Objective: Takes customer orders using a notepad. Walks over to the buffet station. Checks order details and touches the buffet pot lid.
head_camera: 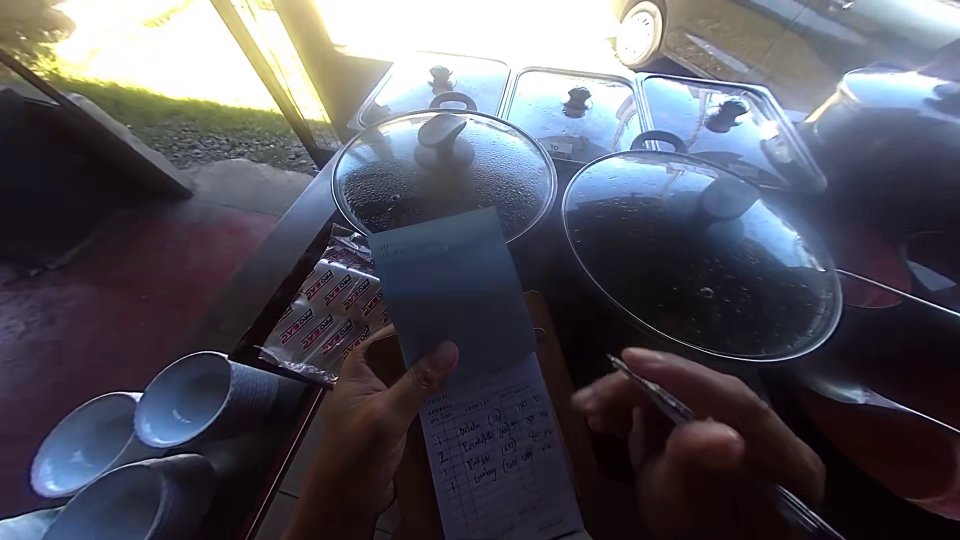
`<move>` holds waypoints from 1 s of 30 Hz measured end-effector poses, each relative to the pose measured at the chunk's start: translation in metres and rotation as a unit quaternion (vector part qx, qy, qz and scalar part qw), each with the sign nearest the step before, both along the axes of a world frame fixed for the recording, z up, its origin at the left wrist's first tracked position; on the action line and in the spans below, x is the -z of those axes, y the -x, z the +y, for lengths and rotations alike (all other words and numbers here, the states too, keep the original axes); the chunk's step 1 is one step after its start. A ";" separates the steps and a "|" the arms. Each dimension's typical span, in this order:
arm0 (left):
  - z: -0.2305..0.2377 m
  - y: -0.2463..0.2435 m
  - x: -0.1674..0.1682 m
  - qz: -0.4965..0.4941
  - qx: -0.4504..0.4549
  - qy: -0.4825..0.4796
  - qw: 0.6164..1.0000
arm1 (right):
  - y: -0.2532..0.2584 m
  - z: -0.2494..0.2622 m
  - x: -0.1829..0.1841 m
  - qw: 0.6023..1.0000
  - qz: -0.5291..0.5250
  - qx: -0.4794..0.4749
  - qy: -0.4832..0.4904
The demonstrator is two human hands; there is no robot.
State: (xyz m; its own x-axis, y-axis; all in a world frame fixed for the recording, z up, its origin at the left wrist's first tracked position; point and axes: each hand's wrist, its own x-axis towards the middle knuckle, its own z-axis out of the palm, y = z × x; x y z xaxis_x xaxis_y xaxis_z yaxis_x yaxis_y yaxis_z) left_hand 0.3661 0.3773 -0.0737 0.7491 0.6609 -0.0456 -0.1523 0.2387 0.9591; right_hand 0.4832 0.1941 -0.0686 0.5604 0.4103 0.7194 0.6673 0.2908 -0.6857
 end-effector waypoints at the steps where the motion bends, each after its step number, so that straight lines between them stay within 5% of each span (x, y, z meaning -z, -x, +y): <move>1: 0.001 0.001 0.000 0.001 0.009 0.005 1.000 | -0.004 0.005 -0.009 0.998 -0.033 0.043 0.030; 5: 0.004 0.006 -0.001 -0.014 0.042 0.018 0.999 | -0.020 0.028 -0.026 0.980 -0.060 0.046 0.184; 10: 0.009 0.011 0.003 -0.019 0.050 0.021 0.998 | -0.018 0.047 -0.025 0.984 0.021 -0.021 0.175; 15: 0.008 0.015 0.001 0.006 0.027 0.054 0.998 | -0.017 0.045 -0.020 0.956 0.036 0.083 0.278; 24: 0.025 0.022 0.023 -0.037 0.103 0.041 0.993 | -0.007 0.033 -0.022 0.990 -0.027 -0.131 0.045; 30: 0.033 0.035 0.030 -0.127 0.199 0.005 0.972 | 0.013 -0.009 0.015 0.975 -0.096 -0.182 0.085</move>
